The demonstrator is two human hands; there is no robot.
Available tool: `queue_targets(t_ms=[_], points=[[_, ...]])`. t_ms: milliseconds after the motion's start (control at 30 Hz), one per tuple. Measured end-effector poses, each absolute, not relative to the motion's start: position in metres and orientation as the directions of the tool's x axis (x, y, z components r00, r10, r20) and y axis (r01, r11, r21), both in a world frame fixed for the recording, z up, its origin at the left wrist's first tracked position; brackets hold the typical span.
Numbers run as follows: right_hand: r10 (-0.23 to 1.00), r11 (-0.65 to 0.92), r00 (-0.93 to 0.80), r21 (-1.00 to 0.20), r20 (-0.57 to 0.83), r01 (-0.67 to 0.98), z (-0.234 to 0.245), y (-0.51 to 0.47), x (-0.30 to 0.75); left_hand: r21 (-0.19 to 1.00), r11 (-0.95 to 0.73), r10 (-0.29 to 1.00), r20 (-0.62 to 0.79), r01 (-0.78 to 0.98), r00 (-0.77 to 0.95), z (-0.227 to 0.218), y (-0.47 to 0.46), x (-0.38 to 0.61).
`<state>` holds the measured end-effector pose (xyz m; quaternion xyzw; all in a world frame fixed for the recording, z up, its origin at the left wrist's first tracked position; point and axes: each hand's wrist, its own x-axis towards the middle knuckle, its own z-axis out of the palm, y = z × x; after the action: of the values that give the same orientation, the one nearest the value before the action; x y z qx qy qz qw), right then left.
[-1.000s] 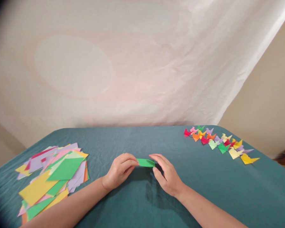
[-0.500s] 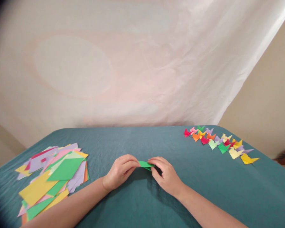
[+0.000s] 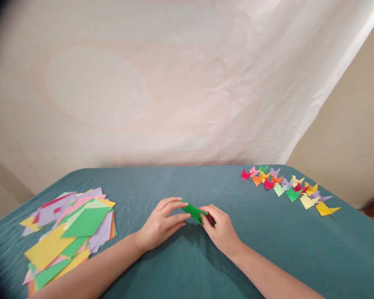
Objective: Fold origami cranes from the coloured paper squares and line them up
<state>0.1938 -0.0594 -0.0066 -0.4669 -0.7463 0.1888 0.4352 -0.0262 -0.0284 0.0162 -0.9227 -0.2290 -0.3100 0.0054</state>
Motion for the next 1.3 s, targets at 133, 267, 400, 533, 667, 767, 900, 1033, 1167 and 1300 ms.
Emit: queue_targets(t_ms=[133,267,400,533,667,767,900,1033,1167,1300], points=[[0.89,0.433,-0.137,-0.716,0.434,0.548,-0.0107,-0.0595,0.1933,0.078,-0.917,0.373,0.509,0.391,0.775,0.018,-0.0307,-0.0244],[0.859,0.49,-0.184,-0.667,0.477,0.56,-0.0102,-0.0614,0.1909,0.048,-0.925,0.349,0.497,0.376,0.794,0.017,-0.0322,-0.0224],[0.785,0.598,-0.285,-0.55,0.551,0.583,-0.0084,-0.0639,0.1882,0.042,-0.931,0.333,0.502,0.363,0.798,0.0158,-0.0334,-0.0208],[0.78,0.6,-0.293,-0.53,0.553,0.599,-0.0098,-0.0637,0.1881,0.056,-0.936,0.327,0.505,0.347,0.799,0.0169,-0.0338,-0.0201],[0.812,0.555,-0.249,-0.565,0.528,0.611,-0.0114,-0.0621,0.1895,0.067,-0.939,0.328,0.477,0.338,0.816,0.0163,-0.0324,-0.0206],[0.835,0.519,-0.215,-0.596,0.506,0.613,-0.0118,-0.0614,0.1905,0.073,-0.932,0.348,0.46,0.356,0.817,0.0131,-0.0311,-0.0212],[0.855,0.496,-0.206,-0.631,0.477,0.596,-0.0125,-0.0609,0.1919,0.073,-0.925,0.362,0.458,0.372,0.812,0.0113,-0.0305,-0.0219],[0.86,0.503,-0.251,-0.651,0.445,0.568,-0.0131,-0.0607,0.1933,0.062,-0.922,0.363,0.485,0.383,0.796,0.0135,-0.0305,-0.0236],[0.845,0.534,-0.305,-0.672,0.439,0.513,-0.0106,-0.0612,0.194,0.058,-0.924,0.353,0.511,0.378,0.784,0.014,-0.0294,-0.0257],[0.821,0.571,-0.351,-0.664,0.451,0.483,-0.0065,-0.0607,0.1934,0.054,-0.933,0.335,0.482,0.355,0.809,0.0142,-0.0277,-0.0266]])
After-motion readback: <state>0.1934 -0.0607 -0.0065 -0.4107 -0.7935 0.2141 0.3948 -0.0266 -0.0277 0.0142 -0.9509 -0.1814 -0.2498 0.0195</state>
